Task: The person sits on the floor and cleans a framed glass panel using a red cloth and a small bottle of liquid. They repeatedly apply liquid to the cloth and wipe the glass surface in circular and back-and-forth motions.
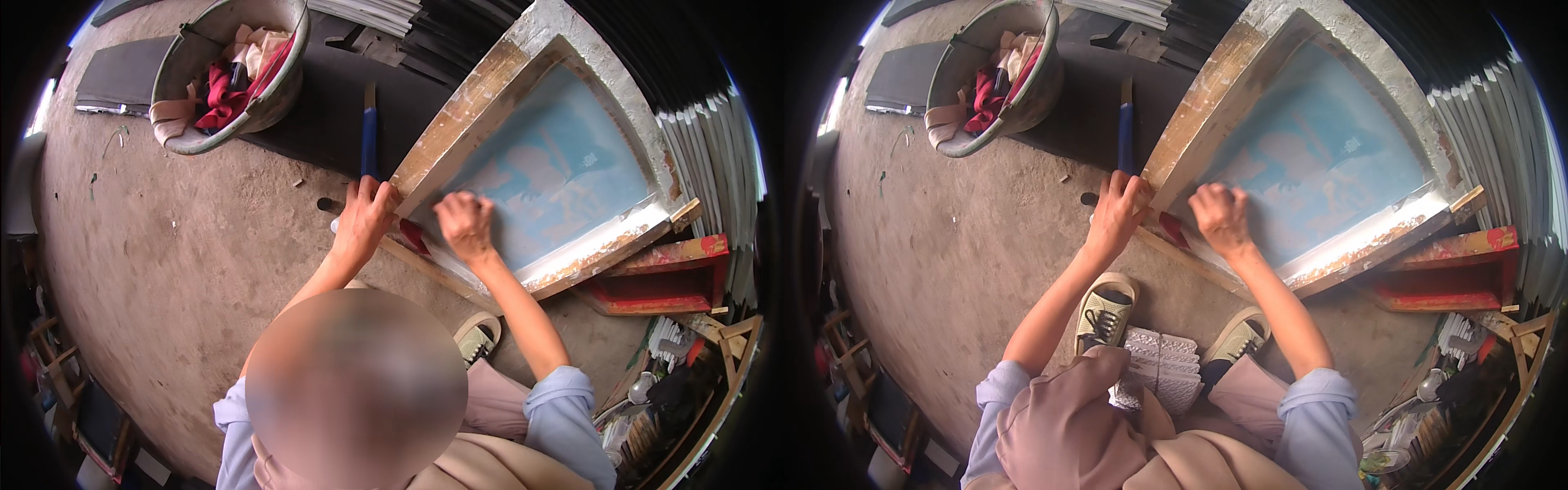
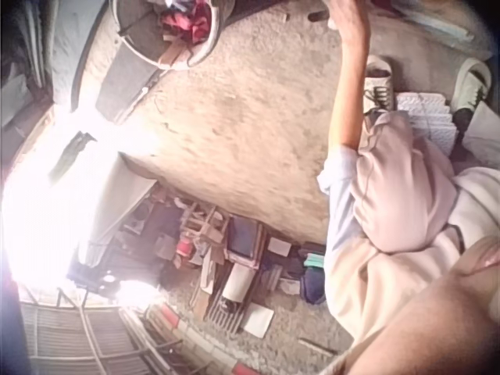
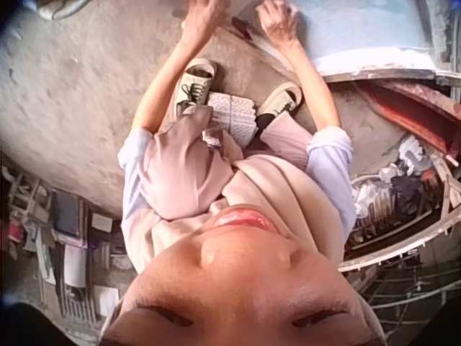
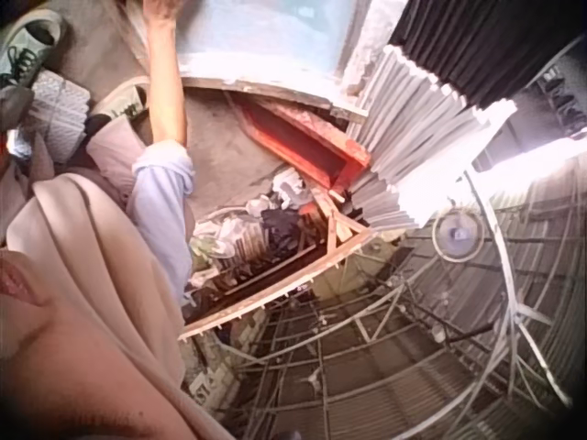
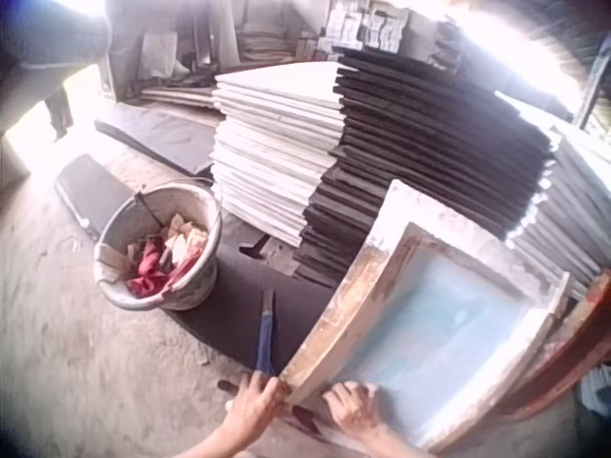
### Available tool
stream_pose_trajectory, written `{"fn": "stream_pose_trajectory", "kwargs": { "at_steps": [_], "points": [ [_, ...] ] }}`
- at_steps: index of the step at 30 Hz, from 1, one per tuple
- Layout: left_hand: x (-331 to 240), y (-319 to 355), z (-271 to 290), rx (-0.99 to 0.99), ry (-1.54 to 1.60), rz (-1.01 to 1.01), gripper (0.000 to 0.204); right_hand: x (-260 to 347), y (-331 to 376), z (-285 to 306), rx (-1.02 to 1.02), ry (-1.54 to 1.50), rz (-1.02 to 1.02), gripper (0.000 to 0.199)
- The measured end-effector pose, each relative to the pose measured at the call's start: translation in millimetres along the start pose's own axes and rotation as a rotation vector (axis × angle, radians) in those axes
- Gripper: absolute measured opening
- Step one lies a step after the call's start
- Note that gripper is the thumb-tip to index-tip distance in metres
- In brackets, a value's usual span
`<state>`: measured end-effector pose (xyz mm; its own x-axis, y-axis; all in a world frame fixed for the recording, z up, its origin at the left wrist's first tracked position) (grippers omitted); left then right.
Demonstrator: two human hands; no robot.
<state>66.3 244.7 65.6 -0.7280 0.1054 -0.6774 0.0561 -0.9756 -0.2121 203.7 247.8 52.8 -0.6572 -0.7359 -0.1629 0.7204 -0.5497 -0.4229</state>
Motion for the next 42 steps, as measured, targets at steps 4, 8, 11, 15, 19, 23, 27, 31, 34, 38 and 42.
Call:
{"fn": "stream_pose_trajectory", "kwargs": {
  "at_steps": [4,8,11,15,19,23,27,31,34,38,42],
  "points": [
    [-2.3,0.2,-2.7,-0.013,0.016,0.002,0.046,-9.9,0.3,-4.4,0.004,-0.059,-0.193,0.006],
    [-0.9,0.0,0.5,-0.008,0.030,-0.013,0.045,-13.4,-7.8,2.2,-0.014,-0.101,-0.212,0.006],
    [3.6,0.6,-2.2,-0.006,0.049,0.040,0.045,-8.7,-7.4,1.8,0.014,-0.118,-0.160,0.008],
    [4.4,1.1,1.3,-0.023,0.065,0.020,0.044,-33.6,-18.2,18.1,-0.084,0.047,-0.161,0.010],
    [0.8,-0.1,-1.9,-0.019,0.066,0.004,0.044,-20.3,-11.2,18.3,-0.105,-0.064,-0.163,0.008],
    [4.8,3.5,3.8,-0.028,0.055,-0.017,0.044,-31.7,-26.8,26.4,-0.131,0.065,-0.075,0.007],
    [2.5,0.7,0.9,-0.024,0.048,-0.012,0.045,-42.0,-10.2,12.4,-0.023,0.029,-0.370,0.007],
    [3.6,1.5,-1.8,-0.016,0.076,0.011,0.045,-3.4,20.9,3.8,-0.004,-0.053,0.054,0.012],
    [6.2,2.9,1.4,-0.015,0.067,0.047,0.045,-72.6,27.8,23.7,-0.188,0.016,-0.515,0.011],
    [7.2,2.2,-4.5,0.020,0.040,0.055,0.045,2.1,38.0,12.6,-0.007,-0.010,0.054,0.010],
    [8.1,2.8,-2.0,0.004,0.042,0.061,0.044,-71.6,31.1,41.2,-0.175,0.038,-0.570,0.008]
  ]
}}
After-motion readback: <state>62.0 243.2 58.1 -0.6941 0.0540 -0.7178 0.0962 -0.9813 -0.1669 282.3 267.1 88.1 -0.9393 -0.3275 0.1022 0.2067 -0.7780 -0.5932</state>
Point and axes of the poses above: each hand's wrist, its own y-axis away from the middle knuckle, its own z-axis out of the back of the hand, x = y × z, the point moved 10 cm from there along -y, towards the middle knuckle, and after that the axes turned 7 degrees about -x, right-handed, at the moved point
